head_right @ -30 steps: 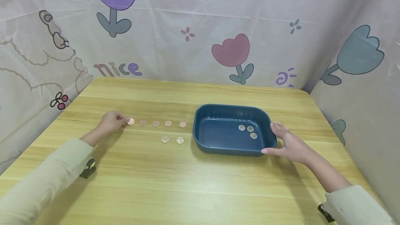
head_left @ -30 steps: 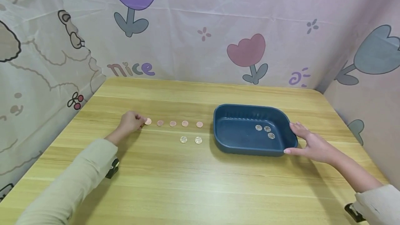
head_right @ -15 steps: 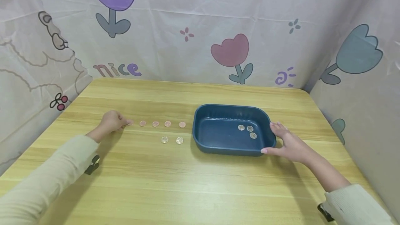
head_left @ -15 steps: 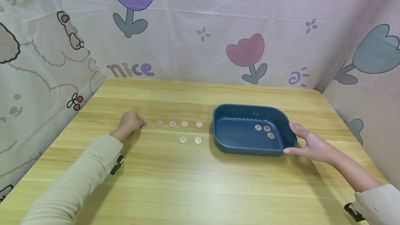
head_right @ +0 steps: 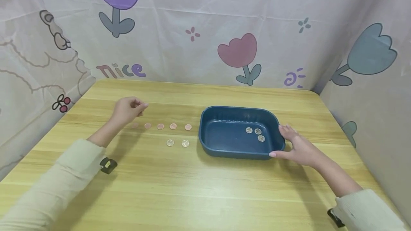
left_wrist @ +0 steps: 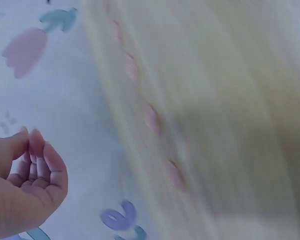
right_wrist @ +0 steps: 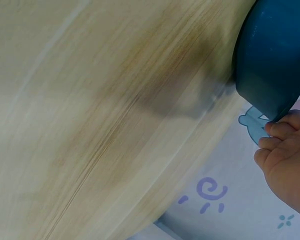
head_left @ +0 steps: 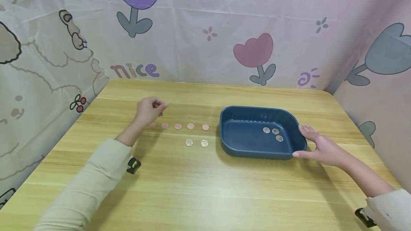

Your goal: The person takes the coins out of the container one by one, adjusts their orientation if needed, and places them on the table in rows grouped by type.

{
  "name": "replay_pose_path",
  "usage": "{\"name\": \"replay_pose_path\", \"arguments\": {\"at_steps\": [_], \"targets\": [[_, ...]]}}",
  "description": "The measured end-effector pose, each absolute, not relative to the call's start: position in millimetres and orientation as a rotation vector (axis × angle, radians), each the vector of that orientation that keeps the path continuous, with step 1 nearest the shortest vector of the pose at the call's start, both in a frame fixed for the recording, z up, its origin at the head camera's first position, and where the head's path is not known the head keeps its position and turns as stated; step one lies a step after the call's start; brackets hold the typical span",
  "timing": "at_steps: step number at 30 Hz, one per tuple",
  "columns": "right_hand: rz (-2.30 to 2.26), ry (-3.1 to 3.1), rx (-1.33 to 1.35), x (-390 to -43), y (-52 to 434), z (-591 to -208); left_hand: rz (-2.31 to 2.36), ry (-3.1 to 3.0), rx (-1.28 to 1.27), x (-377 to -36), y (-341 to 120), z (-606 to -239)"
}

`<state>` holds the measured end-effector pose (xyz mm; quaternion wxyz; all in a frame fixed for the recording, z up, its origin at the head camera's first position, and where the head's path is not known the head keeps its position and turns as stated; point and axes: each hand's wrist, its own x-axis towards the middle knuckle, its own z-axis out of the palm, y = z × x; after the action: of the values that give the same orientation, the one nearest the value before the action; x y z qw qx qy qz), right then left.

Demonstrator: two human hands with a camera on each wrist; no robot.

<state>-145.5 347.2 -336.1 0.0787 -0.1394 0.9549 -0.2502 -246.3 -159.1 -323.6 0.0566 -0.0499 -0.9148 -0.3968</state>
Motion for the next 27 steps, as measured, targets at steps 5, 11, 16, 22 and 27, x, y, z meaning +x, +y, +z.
{"name": "replay_pose_path", "arguments": {"at_steps": [5, 11, 16, 22, 27], "targets": [[-0.732, 2.865, -0.421, -145.0, 347.9, -336.5, -1.273, -2.735, -0.218, -244.6, -135.1, -317.0], [-0.719, 2.874, -0.438, -145.1, 347.5, -336.7, -1.366, -2.720, -0.237, -241.9, -110.1, -310.6], [-0.727, 2.874, -0.437, -145.3, 348.1, -337.7, -1.432, -2.702, -0.265, -241.2, -87.4, -307.2], [-0.737, 2.870, -0.425, -145.2, 348.8, -338.1, -1.522, -2.658, -0.354, -239.8, -54.8, -310.3], [-0.734, 2.874, -0.430, -145.1, 348.5, -337.4, -1.572, -2.636, -0.414, -237.0, -24.7, -316.1]]}}
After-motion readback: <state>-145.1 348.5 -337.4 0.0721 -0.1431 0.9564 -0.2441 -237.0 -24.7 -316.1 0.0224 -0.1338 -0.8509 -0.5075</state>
